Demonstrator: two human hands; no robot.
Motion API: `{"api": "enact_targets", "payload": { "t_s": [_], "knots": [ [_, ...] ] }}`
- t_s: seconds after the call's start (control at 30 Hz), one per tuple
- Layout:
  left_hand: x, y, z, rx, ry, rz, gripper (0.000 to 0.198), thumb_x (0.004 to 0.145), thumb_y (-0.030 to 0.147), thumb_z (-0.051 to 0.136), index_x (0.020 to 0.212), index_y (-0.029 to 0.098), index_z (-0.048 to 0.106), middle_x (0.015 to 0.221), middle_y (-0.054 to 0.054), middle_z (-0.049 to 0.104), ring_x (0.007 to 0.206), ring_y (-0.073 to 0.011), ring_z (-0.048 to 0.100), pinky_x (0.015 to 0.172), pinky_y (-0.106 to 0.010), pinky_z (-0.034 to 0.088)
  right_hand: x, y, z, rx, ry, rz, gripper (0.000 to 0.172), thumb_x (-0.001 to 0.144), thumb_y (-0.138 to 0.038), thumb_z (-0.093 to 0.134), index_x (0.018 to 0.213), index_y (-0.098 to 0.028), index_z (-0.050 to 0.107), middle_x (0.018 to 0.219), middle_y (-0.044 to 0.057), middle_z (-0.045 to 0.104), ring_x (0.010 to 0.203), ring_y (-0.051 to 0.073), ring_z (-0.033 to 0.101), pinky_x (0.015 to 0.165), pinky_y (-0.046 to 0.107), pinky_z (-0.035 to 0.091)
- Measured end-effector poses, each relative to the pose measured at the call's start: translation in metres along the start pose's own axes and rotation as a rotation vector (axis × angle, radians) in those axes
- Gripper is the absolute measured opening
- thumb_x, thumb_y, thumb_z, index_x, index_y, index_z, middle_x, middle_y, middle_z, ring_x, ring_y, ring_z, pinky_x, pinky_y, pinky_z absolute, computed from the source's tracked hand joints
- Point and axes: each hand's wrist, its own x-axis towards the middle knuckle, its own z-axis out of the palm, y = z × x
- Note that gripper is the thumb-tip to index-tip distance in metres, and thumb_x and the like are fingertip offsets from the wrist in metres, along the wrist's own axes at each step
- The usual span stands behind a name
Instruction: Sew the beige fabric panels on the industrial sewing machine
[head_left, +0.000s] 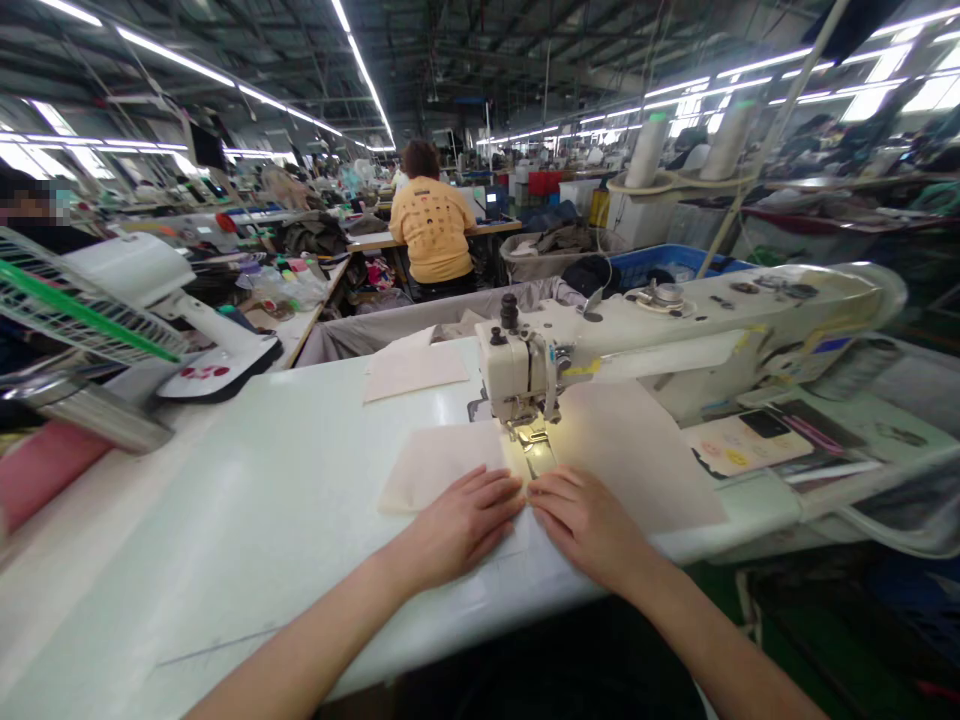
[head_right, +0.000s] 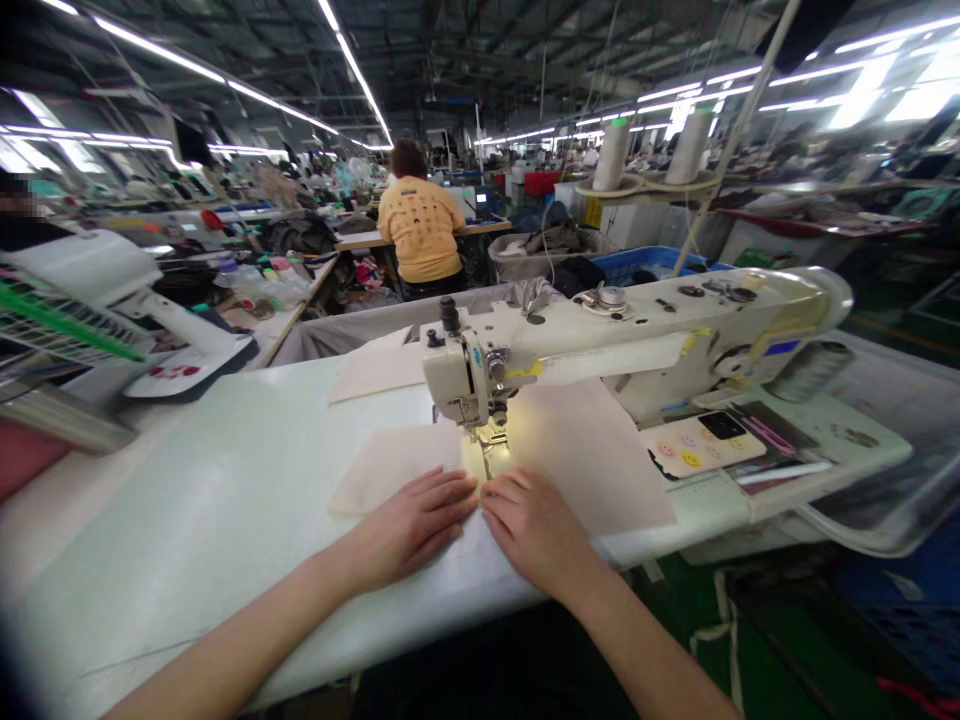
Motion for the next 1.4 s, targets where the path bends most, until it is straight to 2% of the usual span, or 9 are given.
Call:
{"api": "enact_targets", "payload": {
  "t_s": [0.2, 0.37, 0.57, 0.77, 0.9, 1.0, 1.1, 1.23, 1.4],
  "knots": [
    [0.013, -0.032, -0.002, 0.013, 0.037, -0.030, 0.032, 0.103, 0.026, 0.047, 0.129, 0.021, 0.064, 0.138, -0.012, 0.060, 0.128, -0.0267, 0.057, 0.115, -0.051, 0.040, 0.026, 0.017, 0.004, -0.052, 0.006, 0.009, 0.016, 0.096, -0.015, 0.058, 0.100, -0.020, 0.073, 0.098, 0.007, 0.071, 0.097, 0.022, 0.062, 0.089, 0.039, 0.052],
    [0.024, -0.055, -0.006, -0.010, 0.085, -0.019, 0.033, 0.103, 0.026, 0.045, 0.127, 0.021, 0.066, 0.139, -0.013, 0.059, 0.127, -0.0263, 0.056, 0.113, -0.048, 0.042, 0.043, 0.026, 0.007, -0.141, 0.005, 0.069, 0.013, 0.094, -0.016, 0.063, 0.096, -0.021, 0.075, 0.097, 0.007, 0.069, 0.098, 0.024, 0.060, 0.088, 0.040, 0.049],
    [0.035, -0.074, -0.013, 0.007, 0.059, -0.024, 0.036, 0.104, 0.027, 0.042, 0.131, 0.018, 0.064, 0.136, -0.014, 0.058, 0.126, -0.0268, 0.055, 0.113, -0.045, 0.041, 0.042, 0.027, 0.009, -0.144, 0.015, 0.105, 0.012, 0.094, -0.020, 0.065, 0.101, -0.021, 0.074, 0.101, 0.007, 0.069, 0.100, 0.025, 0.060, 0.089, 0.042, 0.048],
    [0.035, -0.075, -0.012, -0.012, 0.087, -0.045, 0.035, 0.105, 0.029, 0.041, 0.131, 0.022, 0.063, 0.133, -0.012, 0.059, 0.127, -0.0261, 0.054, 0.113, -0.045, 0.040, 0.023, 0.010, 0.014, -0.025, 0.127, 0.126, 0.014, 0.095, -0.018, 0.061, 0.104, -0.019, 0.072, 0.099, 0.009, 0.067, 0.095, 0.025, 0.061, 0.087, 0.044, 0.053],
    [0.033, -0.074, -0.006, 0.000, 0.087, -0.087, 0.035, 0.105, 0.030, 0.041, 0.133, 0.023, 0.061, 0.139, -0.012, 0.056, 0.132, -0.0266, 0.051, 0.116, -0.048, 0.037, 0.015, -0.003, 0.023, 0.087, 0.188, 0.148, 0.016, 0.096, -0.016, 0.057, 0.106, -0.019, 0.069, 0.099, 0.009, 0.066, 0.095, 0.024, 0.062, 0.086, 0.042, 0.056],
    [0.034, -0.074, -0.001, 0.065, 0.086, -0.254, 0.040, 0.104, 0.035, 0.044, 0.141, 0.022, 0.053, 0.151, -0.014, 0.047, 0.142, -0.0301, 0.042, 0.118, -0.054, 0.032, 0.010, -0.006, 0.030, 0.121, 0.203, 0.146, 0.018, 0.095, -0.016, 0.057, 0.109, -0.019, 0.068, 0.104, 0.010, 0.066, 0.099, 0.025, 0.063, 0.090, 0.044, 0.056],
    [0.030, -0.076, 0.002, 0.120, 0.073, -0.400, 0.048, 0.104, 0.039, 0.045, 0.147, 0.018, 0.044, 0.157, -0.016, 0.040, 0.147, -0.0304, 0.036, 0.119, -0.054, 0.030, 0.006, -0.005, 0.034, 0.138, 0.211, 0.141, 0.019, 0.096, -0.018, 0.057, 0.111, -0.021, 0.068, 0.107, 0.010, 0.067, 0.101, 0.025, 0.063, 0.092, 0.045, 0.056],
    [0.014, -0.072, -0.002, 0.133, 0.027, -0.401, 0.046, 0.102, 0.033, 0.045, 0.145, 0.017, 0.047, 0.155, -0.016, 0.043, 0.145, -0.0279, 0.040, 0.119, -0.049, 0.033, 0.004, -0.003, 0.033, 0.155, 0.228, 0.130, 0.018, 0.097, -0.020, 0.055, 0.108, -0.022, 0.070, 0.104, 0.009, 0.068, 0.098, 0.025, 0.065, 0.089, 0.043, 0.057],
    [0.004, -0.055, -0.016, 0.117, 0.056, -0.453, 0.040, 0.082, 0.012, 0.057, 0.121, 0.019, 0.065, 0.135, -0.013, 0.063, 0.125, -0.0273, 0.059, 0.107, -0.042, 0.047, 0.004, -0.001, 0.033, 0.176, 0.250, 0.127, 0.018, 0.098, -0.022, 0.055, 0.104, -0.021, 0.072, 0.102, 0.010, 0.069, 0.097, 0.024, 0.065, 0.088, 0.043, 0.057]
  ]
}}
